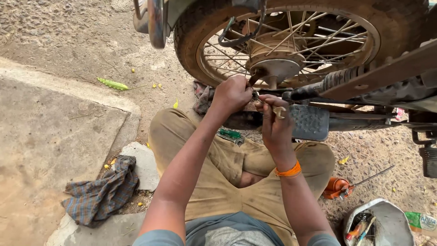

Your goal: The person sits on the ground and works on the rear wheel area of a motorcycle. They use a wrench to tighten a bolt on the wheel hub, then apply oil from a small can to the chain and hub area. The person continues to adjust and tighten components near the rear wheel using a wrench.

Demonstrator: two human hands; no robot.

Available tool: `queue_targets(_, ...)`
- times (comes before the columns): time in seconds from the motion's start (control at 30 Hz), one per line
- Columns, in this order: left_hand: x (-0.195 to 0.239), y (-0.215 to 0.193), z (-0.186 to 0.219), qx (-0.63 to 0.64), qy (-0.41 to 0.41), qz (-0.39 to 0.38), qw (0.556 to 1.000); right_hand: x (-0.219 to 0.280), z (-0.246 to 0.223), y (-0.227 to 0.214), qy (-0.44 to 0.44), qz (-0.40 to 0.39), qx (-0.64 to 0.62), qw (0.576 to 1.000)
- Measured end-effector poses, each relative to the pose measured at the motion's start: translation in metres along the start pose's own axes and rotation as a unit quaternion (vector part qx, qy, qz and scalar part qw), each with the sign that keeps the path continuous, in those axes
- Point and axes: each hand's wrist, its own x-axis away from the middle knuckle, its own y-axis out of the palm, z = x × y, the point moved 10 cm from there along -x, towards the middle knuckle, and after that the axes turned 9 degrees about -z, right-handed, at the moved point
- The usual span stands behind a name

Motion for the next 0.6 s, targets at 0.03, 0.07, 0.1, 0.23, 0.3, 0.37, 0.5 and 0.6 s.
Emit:
queue_targets(0.03, -0.001, 0.001, -0.001, -0.004, -0.003, -0.001, 1.0, -0.001, -0.002, 0.002, -0.01, -0.009, 0.013, 1.0)
queue_targets(0.07, -0.002, 0.001, -0.002, -0.007, -0.006, -0.001, 1.0, -0.002, -0.004, 0.005, -0.019, -0.017, 0.026, 0.999)
queue_targets(0.1, -0.002, 0.002, -0.003, -0.006, -0.006, 0.0, 1.0, -0.004, -0.005, 0.005, -0.02, -0.018, 0.027, 0.999)
queue_targets(0.23, -0.002, 0.003, -0.005, 0.002, 0.021, 0.019, 1.0, -0.017, 0.006, 0.012, 0.012, -0.047, 0.072, 0.996)
queue_targets(0.3, -0.004, 0.005, -0.007, 0.01, 0.028, 0.021, 0.999, -0.036, 0.018, 0.013, 0.041, -0.059, 0.088, 0.994)
queue_targets(0.37, -0.007, 0.009, -0.01, -0.009, 0.02, 0.02, 1.0, -0.062, 0.028, 0.014, 0.061, -0.069, 0.069, 0.993)
queue_targets(0.5, -0.005, 0.005, -0.009, -0.009, 0.009, 0.025, 1.0, -0.089, 0.038, 0.014, 0.124, -0.074, 0.029, 0.989)
queue_targets(0.6, -0.003, 0.004, -0.009, -0.009, 0.002, 0.01, 1.0, -0.072, 0.052, 0.0, 0.195, -0.001, -0.05, 0.979)
